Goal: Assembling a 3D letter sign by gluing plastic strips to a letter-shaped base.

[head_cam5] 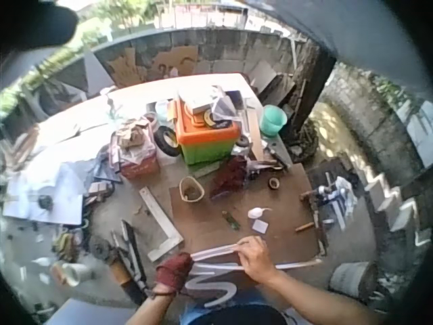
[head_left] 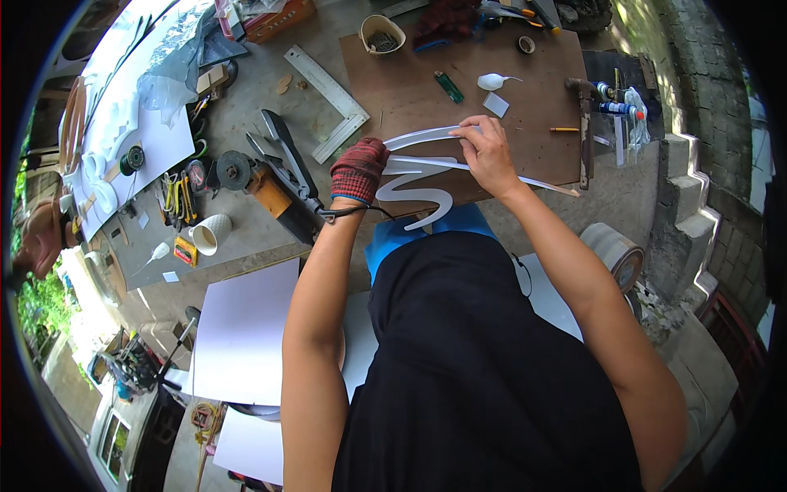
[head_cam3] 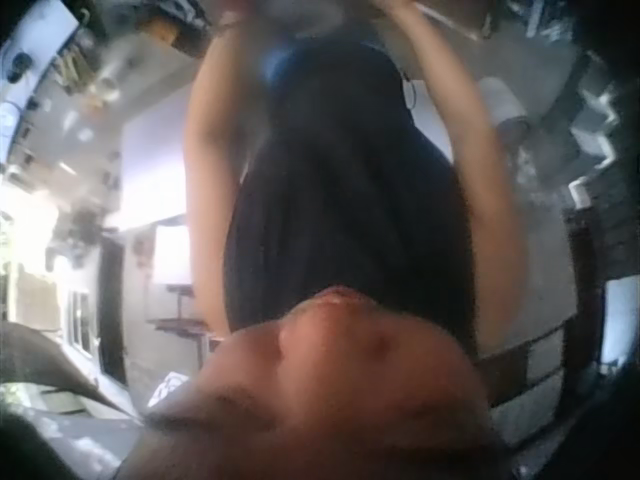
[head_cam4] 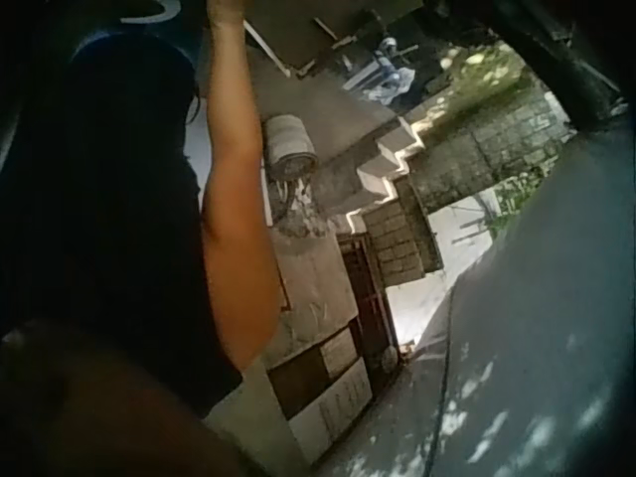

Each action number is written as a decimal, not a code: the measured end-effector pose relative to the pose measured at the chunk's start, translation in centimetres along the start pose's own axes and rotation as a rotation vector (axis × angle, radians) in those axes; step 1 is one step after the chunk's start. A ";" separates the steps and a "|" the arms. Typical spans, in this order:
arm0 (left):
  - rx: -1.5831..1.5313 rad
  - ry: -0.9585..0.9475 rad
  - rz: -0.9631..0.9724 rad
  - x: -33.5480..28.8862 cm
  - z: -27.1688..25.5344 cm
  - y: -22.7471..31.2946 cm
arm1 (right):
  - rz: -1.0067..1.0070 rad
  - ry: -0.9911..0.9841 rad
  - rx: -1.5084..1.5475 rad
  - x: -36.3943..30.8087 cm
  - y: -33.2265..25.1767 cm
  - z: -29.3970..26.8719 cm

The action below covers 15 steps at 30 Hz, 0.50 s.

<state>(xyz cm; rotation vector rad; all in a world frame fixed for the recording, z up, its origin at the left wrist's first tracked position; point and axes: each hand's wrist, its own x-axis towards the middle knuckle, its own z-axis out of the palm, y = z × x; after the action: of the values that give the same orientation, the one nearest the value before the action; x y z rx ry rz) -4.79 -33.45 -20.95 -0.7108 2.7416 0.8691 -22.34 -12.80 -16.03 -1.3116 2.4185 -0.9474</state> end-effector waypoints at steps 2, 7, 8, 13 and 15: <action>0.005 -0.013 0.005 0.0 0.1 -0.1 | 0.004 0.004 -0.022 -0.3 0.3 0.0; 0.007 -0.010 0.009 0.0 -0.1 0.1 | -0.003 -0.002 -0.031 0.1 0.3 0.1; -0.007 0.014 0.027 -0.1 0.0 0.0 | 0.000 -0.003 -0.030 0.3 0.2 0.3; -0.053 -0.026 -0.013 -0.2 -0.7 0.6 | 0.031 0.012 0.024 0.9 0.5 0.4; -0.046 -0.023 -0.019 -0.2 -0.7 0.6 | 0.033 0.020 0.005 0.8 0.7 0.2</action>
<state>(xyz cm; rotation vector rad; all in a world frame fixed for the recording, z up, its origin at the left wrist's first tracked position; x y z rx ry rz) -4.93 -33.31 -20.01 -0.7284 2.6982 0.9333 -23.19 -13.20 -16.56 -1.2630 2.4429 -0.9614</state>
